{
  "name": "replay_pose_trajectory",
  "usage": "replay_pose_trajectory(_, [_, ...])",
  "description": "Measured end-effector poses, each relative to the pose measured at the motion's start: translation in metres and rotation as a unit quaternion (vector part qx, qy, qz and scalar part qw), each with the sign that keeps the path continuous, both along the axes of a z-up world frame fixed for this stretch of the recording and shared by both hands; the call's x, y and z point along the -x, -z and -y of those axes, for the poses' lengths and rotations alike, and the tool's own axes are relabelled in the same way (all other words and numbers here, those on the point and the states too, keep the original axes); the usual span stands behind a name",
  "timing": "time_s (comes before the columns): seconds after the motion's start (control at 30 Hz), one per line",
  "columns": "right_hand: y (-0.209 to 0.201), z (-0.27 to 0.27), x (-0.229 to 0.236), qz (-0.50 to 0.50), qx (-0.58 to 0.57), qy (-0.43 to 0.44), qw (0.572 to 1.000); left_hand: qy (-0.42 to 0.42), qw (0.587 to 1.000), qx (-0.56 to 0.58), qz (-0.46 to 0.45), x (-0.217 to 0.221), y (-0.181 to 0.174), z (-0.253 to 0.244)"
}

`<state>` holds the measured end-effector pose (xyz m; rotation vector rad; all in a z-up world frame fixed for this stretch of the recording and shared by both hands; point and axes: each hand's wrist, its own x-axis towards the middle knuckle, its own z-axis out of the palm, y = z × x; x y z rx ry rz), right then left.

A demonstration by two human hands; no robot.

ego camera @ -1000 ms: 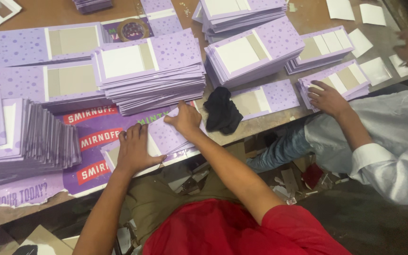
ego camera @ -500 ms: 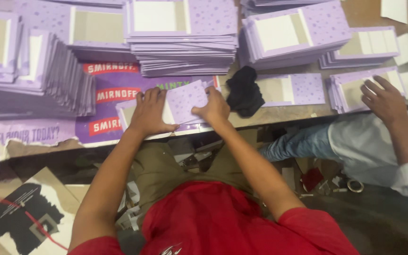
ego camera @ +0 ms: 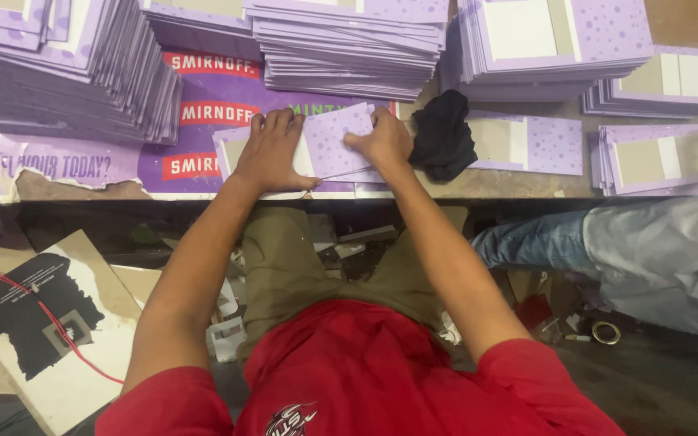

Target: The person repeatedly folds purple patterned paper sheets in half and places them into a growing stack on the table. The hands pick up each sheet, fold it, and set it down without using any tools.

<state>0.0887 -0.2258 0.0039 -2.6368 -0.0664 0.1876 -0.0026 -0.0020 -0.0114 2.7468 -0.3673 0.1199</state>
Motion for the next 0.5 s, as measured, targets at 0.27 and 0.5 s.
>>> replay_pose_trajectory(0.27, [0.024, 0.035, 0.015, 0.019, -0.038, -0.112, 0.993, 0.003, 1.0, -0.004, 0.001, 0.004, -0.002, 0.002])
replay_pose_trajectory(0.5, [0.015, 0.031, 0.012, 0.006, 0.0, -0.112, 0.994, 0.0, 1.0, -0.01, -0.008, 0.005, 0.0, 0.004])
